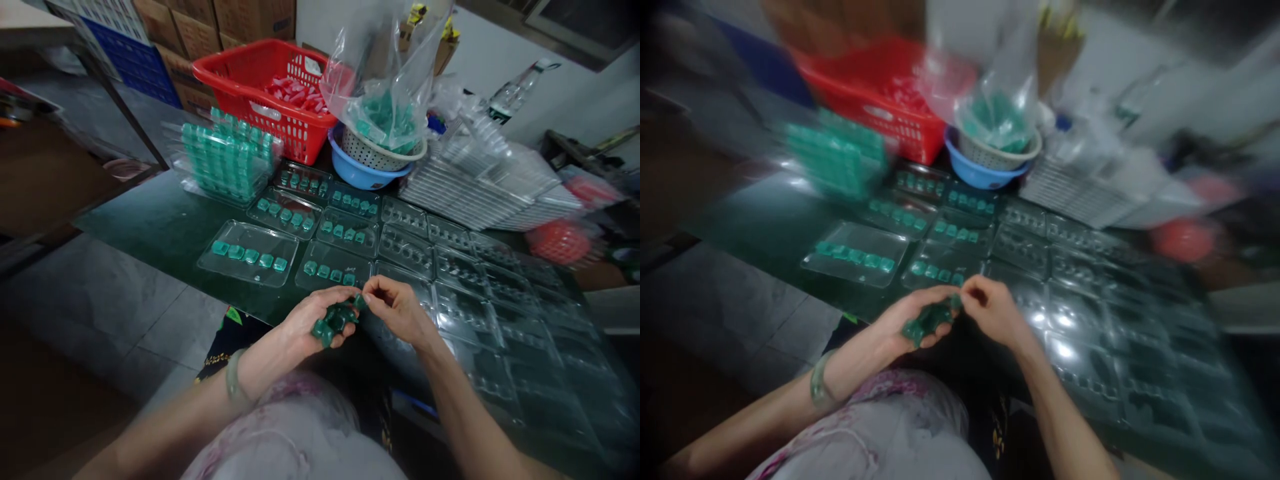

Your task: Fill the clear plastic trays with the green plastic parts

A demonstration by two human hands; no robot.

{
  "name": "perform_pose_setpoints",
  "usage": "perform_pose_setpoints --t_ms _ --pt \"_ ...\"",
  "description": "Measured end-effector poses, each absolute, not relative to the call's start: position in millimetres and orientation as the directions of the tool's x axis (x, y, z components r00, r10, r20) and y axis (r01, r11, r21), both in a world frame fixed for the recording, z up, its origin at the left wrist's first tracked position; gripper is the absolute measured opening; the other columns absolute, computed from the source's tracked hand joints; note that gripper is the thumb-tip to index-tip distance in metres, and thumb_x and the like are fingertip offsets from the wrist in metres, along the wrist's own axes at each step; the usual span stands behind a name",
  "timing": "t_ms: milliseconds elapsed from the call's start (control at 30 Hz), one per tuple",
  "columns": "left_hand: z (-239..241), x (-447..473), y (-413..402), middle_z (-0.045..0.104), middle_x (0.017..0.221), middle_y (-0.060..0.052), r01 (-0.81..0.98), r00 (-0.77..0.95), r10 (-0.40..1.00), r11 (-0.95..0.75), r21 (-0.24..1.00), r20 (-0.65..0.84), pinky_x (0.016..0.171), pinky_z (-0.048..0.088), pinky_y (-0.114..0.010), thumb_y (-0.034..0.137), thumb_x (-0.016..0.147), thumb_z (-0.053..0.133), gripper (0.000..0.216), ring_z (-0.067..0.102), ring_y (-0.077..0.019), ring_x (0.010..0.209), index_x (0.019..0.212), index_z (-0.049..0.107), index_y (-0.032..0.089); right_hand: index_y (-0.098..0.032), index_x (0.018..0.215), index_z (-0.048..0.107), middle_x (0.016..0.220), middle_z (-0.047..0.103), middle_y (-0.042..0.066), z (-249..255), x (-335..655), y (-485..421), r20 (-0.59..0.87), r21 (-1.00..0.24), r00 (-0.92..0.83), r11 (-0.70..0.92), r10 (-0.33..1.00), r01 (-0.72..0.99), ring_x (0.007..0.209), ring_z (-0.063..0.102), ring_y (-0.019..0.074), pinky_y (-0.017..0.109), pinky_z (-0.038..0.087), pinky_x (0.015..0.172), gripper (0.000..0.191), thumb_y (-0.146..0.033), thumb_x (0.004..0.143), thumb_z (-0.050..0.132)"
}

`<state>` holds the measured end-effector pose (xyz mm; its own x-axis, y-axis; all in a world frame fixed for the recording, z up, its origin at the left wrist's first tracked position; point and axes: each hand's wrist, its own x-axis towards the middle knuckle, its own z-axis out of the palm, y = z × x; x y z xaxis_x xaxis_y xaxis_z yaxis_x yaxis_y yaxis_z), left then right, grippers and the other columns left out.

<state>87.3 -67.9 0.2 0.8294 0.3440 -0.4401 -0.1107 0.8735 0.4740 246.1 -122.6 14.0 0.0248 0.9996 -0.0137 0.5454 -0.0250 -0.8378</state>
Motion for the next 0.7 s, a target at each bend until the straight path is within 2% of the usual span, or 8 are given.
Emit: perform_pose_setpoints --t_ms 133,300,500,700 --pt "-2 90 -75 0.052 0.067 0.0 -0.167 0.729 0.516 0.772 0.614 -0.45 0.032 0.029 -0.017 0.032 0.067 0.057 0.031 0.051 -0.0099 0.046 0.095 0.053 0.019 -0.015 0.069 0.051 0.061 0.046 -0.003 9 244 -121 -0.047 -0.886 0.102 -0.089 0.994 0.456 0.056 0.042 0.0079 0.019 0.034 0.052 0.007 -0.018 0.073 0.046" --pt "-4 91 -78 0.052 0.062 0.001 -0.2 0.704 0.586 0.705 0.68 -0.401 0.03 0.03 -0.016 0.034 0.069 0.057 0.03 0.051 -0.0105 0.044 0.094 0.051 0.02 -0.015 0.067 0.05 0.059 0.044 -0.004 7 236 -119 -0.056 -0.887 0.172 -0.128 0.984 0.445 0.053 0.04 0.0072 0.019 0.032 0.049 0.008 -0.018 0.073 0.045" --pt "1 86 -74 0.049 0.064 0.001 -0.176 0.801 0.486 0.75 0.638 -0.35 0.028 0.026 -0.015 0.03 0.068 0.057 0.019 0.048 -0.008 0.041 0.082 0.05 0.019 -0.016 0.066 0.048 0.059 0.045 -0.003 4 229 -120 -0.018 -0.886 0.22 -0.118 0.975 0.449 0.054 0.042 0.0081 0.019 0.034 0.049 0.008 -0.018 0.072 0.044" --pt "-4 83 -73 0.049 0.072 -0.001 -0.138 0.851 0.397 0.802 0.581 -0.344 0.031 0.026 -0.016 0.03 0.072 0.054 0.017 0.046 -0.0066 0.043 0.082 0.049 0.018 -0.017 0.066 0.047 0.059 0.044 -0.004 -1 229 -121 -0.038 -0.89 0.225 -0.135 0.974 0.435 0.055 0.043 0.0082 0.019 0.035 0.05 0.008 -0.018 0.073 0.044"
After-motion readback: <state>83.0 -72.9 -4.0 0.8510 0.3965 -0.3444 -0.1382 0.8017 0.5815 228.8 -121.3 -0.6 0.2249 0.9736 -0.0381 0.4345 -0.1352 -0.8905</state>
